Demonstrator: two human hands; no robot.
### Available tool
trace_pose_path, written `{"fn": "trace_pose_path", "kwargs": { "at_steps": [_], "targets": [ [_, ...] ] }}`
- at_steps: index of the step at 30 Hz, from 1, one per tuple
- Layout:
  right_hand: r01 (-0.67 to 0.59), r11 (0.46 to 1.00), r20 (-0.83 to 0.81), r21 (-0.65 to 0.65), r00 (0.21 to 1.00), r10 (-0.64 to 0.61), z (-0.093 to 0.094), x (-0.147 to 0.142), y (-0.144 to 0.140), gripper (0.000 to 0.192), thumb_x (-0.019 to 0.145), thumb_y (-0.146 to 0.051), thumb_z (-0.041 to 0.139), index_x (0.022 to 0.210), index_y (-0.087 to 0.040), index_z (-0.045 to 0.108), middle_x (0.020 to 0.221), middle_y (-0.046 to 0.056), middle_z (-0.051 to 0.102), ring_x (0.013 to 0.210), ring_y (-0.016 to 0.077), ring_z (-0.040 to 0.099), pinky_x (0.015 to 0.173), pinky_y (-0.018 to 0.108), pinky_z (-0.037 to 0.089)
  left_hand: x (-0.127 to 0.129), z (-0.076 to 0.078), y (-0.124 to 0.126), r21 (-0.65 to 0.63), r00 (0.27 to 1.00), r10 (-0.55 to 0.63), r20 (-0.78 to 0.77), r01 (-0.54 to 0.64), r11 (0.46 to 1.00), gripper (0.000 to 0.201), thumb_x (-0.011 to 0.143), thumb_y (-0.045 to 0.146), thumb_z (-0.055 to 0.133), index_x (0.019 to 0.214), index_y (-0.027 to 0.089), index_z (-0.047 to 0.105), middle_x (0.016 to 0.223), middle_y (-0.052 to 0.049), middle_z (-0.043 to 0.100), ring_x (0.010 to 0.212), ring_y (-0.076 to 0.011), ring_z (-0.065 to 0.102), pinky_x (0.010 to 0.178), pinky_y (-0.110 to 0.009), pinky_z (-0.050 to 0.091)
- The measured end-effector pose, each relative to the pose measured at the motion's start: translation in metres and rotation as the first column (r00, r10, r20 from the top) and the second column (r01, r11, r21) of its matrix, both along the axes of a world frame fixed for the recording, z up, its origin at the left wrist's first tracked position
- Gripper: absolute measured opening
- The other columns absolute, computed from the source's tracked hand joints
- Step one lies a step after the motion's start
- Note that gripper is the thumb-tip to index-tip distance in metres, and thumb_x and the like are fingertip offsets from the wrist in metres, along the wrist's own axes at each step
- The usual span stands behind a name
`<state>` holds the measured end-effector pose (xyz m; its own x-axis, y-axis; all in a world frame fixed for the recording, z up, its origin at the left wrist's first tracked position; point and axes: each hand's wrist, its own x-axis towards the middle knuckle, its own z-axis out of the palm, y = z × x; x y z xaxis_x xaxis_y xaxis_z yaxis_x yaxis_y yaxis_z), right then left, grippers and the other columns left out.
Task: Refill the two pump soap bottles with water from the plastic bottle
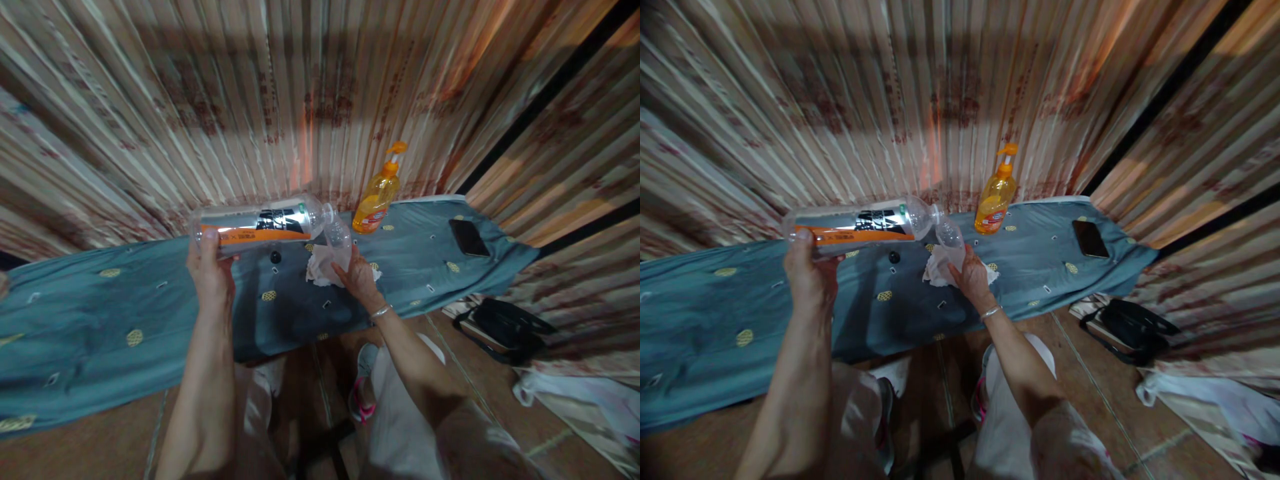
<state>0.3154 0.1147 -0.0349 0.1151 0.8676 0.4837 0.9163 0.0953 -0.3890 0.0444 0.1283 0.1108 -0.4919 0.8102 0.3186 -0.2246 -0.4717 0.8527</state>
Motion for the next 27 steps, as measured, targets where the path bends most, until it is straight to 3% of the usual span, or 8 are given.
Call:
{"fn": "trace_pose_path", "kwargs": {
  "at_steps": [15,21,27],
  "targets": [
    [0.02,1.0,0.033,0.012,0.999,-0.021,-0.002,0.0,0.001,0.07,0.095,-0.051,0.054,0.147,-0.006,0.04,0.104,0.021,0.075,0.095,0.0294,0.073,0.084,0.043,0.06,-0.001,-0.002,0.0,0.003,1.0,0.009,-0.011,-0.009,1.0,0.038,0.067,0.057,0.079,0.078,0.022,0.067,0.073,-0.001,0.064,0.06,-0.0148,0.056,0.048,-0.027,0.037],
    [0.009,1.0,0.028,-0.014,1.0,-0.009,0.0,0.0,0.0,0.071,0.095,-0.05,0.055,0.146,-0.002,0.04,0.109,0.026,0.074,0.099,0.0312,0.073,0.086,0.045,0.059,-0.009,-0.011,0.005,0.016,0.998,-0.036,-0.052,0.037,0.999,0.028,0.072,0.055,0.077,0.08,0.029,0.071,0.075,-0.003,0.068,0.064,-0.0213,0.062,0.048,-0.033,0.039],
    [0.01,1.0,0.048,-0.018,0.999,-0.009,0.0,0.0,0.0,0.069,0.095,-0.05,0.056,0.142,-0.001,0.045,0.11,0.026,0.073,0.101,0.0307,0.072,0.087,0.044,0.059,-0.004,-0.005,0.002,0.006,1.0,-0.006,-0.004,0.006,1.0,0.041,0.065,0.059,0.081,0.077,0.022,0.067,0.072,-0.001,0.066,0.058,-0.0137,0.058,0.044,-0.025,0.04]
  ]
}}
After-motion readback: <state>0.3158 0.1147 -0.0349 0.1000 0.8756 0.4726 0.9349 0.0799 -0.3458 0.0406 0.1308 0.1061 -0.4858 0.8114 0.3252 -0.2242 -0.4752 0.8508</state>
